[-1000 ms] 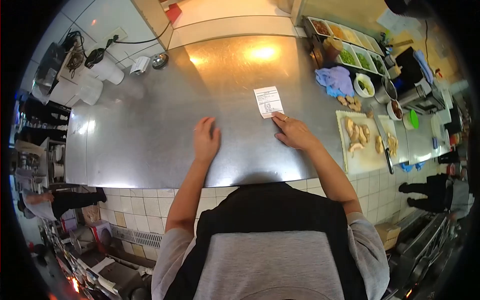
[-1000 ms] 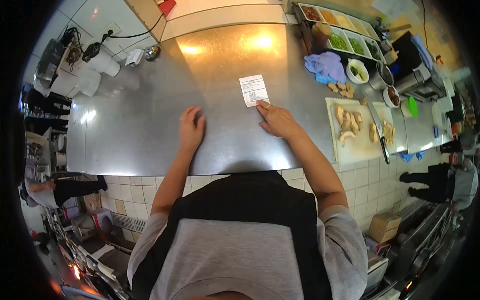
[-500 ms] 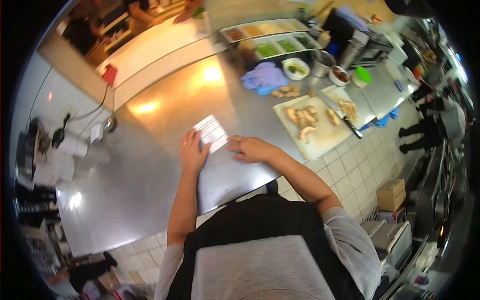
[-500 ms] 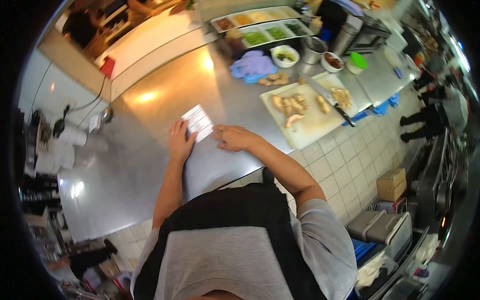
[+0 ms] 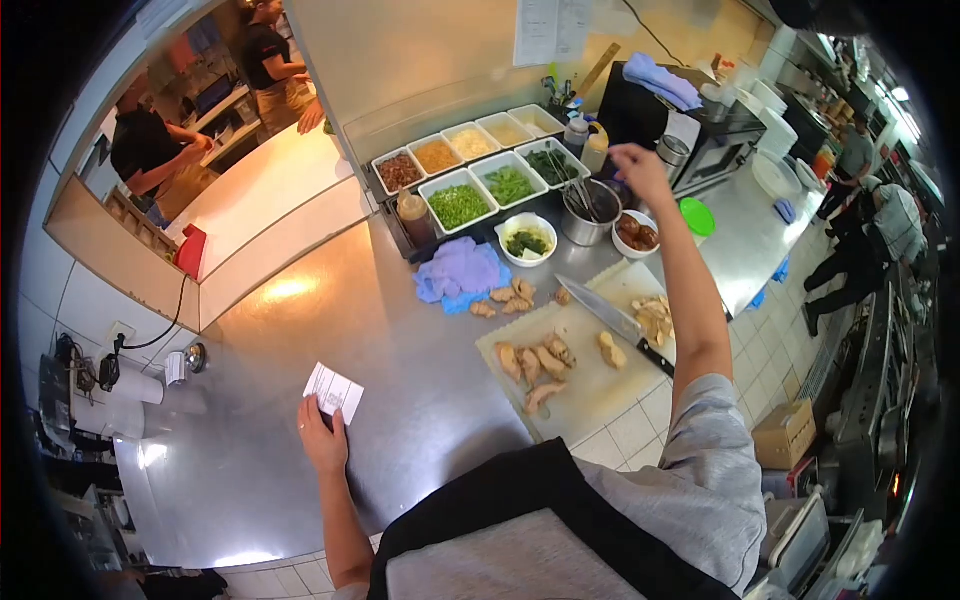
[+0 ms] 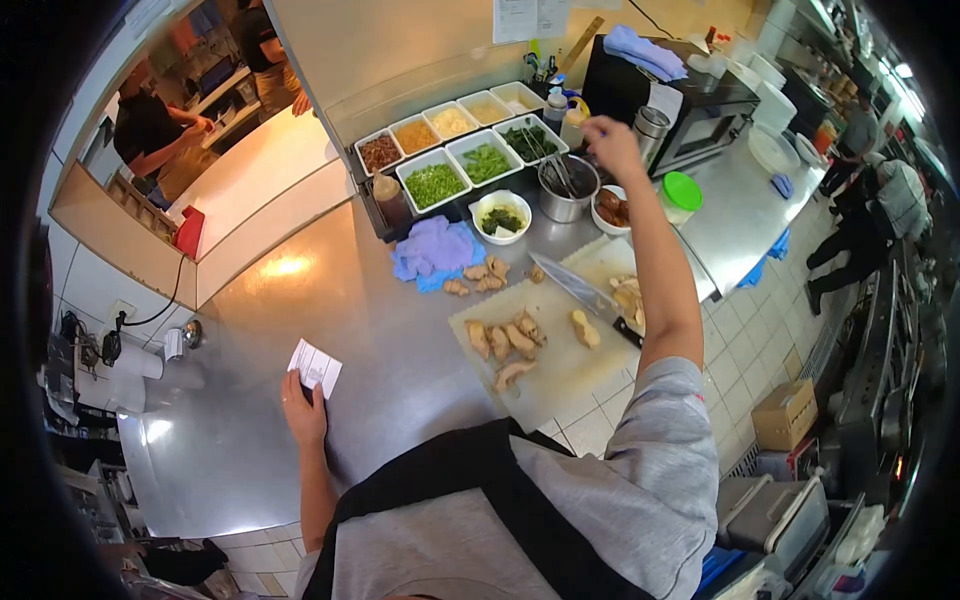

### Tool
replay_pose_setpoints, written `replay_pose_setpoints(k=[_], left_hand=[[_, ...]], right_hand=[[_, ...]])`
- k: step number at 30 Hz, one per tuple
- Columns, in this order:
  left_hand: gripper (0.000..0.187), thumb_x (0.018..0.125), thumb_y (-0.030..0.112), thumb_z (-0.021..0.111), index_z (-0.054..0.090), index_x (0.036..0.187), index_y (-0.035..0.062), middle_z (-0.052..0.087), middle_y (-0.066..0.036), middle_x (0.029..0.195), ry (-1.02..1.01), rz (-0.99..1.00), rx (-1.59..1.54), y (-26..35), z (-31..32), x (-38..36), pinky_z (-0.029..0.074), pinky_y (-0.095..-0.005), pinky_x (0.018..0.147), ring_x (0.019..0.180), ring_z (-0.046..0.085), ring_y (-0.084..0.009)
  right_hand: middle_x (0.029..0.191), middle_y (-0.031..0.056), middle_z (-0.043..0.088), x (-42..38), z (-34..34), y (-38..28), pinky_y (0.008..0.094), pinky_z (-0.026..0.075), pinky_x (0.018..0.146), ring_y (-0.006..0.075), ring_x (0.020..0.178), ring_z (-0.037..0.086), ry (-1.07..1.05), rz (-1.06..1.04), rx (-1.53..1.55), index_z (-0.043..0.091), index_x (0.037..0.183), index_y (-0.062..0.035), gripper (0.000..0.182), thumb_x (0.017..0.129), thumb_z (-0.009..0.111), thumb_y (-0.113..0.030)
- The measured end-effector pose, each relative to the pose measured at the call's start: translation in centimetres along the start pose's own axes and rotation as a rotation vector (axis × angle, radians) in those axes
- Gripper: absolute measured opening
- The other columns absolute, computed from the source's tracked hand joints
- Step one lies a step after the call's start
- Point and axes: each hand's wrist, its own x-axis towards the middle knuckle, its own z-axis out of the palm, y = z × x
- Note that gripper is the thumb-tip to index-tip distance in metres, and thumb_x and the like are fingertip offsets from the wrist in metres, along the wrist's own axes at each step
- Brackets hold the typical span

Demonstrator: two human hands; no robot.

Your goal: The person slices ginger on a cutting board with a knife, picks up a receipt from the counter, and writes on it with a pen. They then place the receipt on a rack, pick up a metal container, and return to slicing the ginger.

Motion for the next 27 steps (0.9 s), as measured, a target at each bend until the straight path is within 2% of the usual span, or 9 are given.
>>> replay_pose_setpoints(k=[2, 5, 9, 12, 13, 17, 20, 24, 27], left_hand=[[0.051, 0.084, 0.019, 0.063, 0.047, 0.127, -0.0023, 0.047, -0.021, 0.132, -0.024, -0.023, 0.024, 0.1, 0.0, 0.0, 0.032, -0.0436, 0.107, 0.126, 0.04, -0.0364], [0.051, 0.084, 0.02, 0.062, 0.047, 0.128, -0.0003, 0.045, -0.02, 0.134, -0.059, -0.029, 0.039, 0.3, -0.2, 0.3, 0.031, -0.0443, 0.107, 0.126, 0.039, -0.0371], [0.052, 0.084, 0.022, 0.062, 0.047, 0.129, -0.0004, 0.044, -0.021, 0.134, -0.065, 0.01, 0.056, 0.1, 0.0, 0.5, 0.031, -0.0457, 0.106, 0.126, 0.039, -0.0388], [0.053, 0.084, 0.022, 0.06, 0.046, 0.129, -0.0003, 0.044, -0.022, 0.134, -0.085, -0.006, 0.063, 0.7, -0.3, 0.8, 0.03, -0.0464, 0.106, 0.125, 0.039, -0.0396], [0.053, 0.084, 0.024, 0.059, 0.046, 0.129, -0.0001, 0.043, -0.022, 0.134, -0.087, -0.003, 0.066, 0.7, -0.2, 0.8, 0.03, -0.0466, 0.106, 0.125, 0.039, -0.0402], [0.053, 0.084, 0.025, 0.058, 0.045, 0.129, -0.0001, 0.041, -0.023, 0.135, -0.105, -0.035, 0.058, 0.9, -0.1, 1.0, 0.03, -0.0466, 0.106, 0.125, 0.038, -0.041], [0.053, 0.084, 0.027, 0.057, 0.045, 0.129, -0.0002, 0.041, -0.023, 0.135, -0.134, -0.066, 0.077, 1.2, -0.1, 1.3, 0.03, -0.0471, 0.106, 0.125, 0.038, -0.0411], [0.057, 0.085, 0.034, 0.055, 0.044, 0.129, -0.0005, 0.04, -0.024, 0.135, -0.15, -0.095, 0.089, 1.3, 0.0, 1.7, 0.029, -0.0481, 0.105, 0.124, 0.038, -0.042], [0.058, 0.087, 0.038, 0.052, 0.043, 0.13, -0.0006, 0.04, -0.024, 0.135, -0.157, -0.094, 0.106, 1.3, 0.0, 1.9, 0.029, -0.0489, 0.105, 0.123, 0.038, -0.0422]], right_hand=[[0.083, 0.0068, 0.07, 4.2, -0.6, 0.5, 0.0258, 0.05, 0.056, 0.013, 0.062, 0.065, 0.155, -0.015, 0.207, 0.07, 0.1, -0.0043, 0.022, 0.087, 0.059, -0.018], [0.091, 0.0009, 0.067, 10.3, -0.4, 1.1, 0.0261, 0.048, 0.057, 0.0101, 0.065, 0.063, 0.194, 0.138, 0.221, 0.07, 0.104, -0.0113, 0.022, 0.087, 0.057, -0.018], [0.091, 0.0027, 0.069, 16.6, 1.4, 1.2, 0.0273, 0.049, 0.057, 0.0121, 0.068, 0.065, 0.213, 0.244, 0.098, 0.07, 0.103, -0.0117, 0.025, 0.085, 0.055, -0.019], [0.09, 0.0075, 0.07, 21.8, 3.7, 2.7, 0.0298, 0.052, 0.061, 0.0138, 0.074, 0.068, 0.247, 0.112, -0.191, 0.07, 0.103, -0.0122, 0.026, 0.083, 0.055, -0.02], [0.103, 0.0147, 0.068, 23.2, 4.4, 2.7, 0.0402, 0.048, 0.089, 0.0334, 0.103, 0.062, 0.205, 0.154, -0.19, 0.071, 0.103, -0.0165, 0.027, 0.083, 0.057, -0.028], [0.108, 0.0142, 0.067, 27.0, 7.0, 1.6, 0.0394, 0.048, 0.09, 0.0316, 0.103, 0.062, 0.186, 0.112, -0.294, 0.071, 0.104, -0.016, 0.028, 0.081, 0.055, -0.022], [0.097, 0.0127, 0.07, 30.9, 9.1, 2.4, 0.0367, 0.051, 0.083, 0.0273, 0.092, 0.067, 0.151, 0.07, -0.223, 0.069, 0.109, -0.0137, 0.035, 0.08, 0.051, -0.02], [0.106, 0.0134, 0.068, 32.6, 11.8, 1.9, 0.0379, 0.048, 0.089, 0.0286, 0.102, 0.063, 0.166, -0.024, -0.461, 0.067, 0.111, -0.0136, 0.035, 0.082, 0.049, -0.019], [0.117, 0.0136, 0.063, 33.3, 13.5, 1.8, 0.0413, 0.046, 0.092, 0.0297, 0.109, 0.06, 0.042, 0.042, -0.652, 0.065, 0.111, -0.0115, 0.033, 0.084, 0.05, -0.024]])
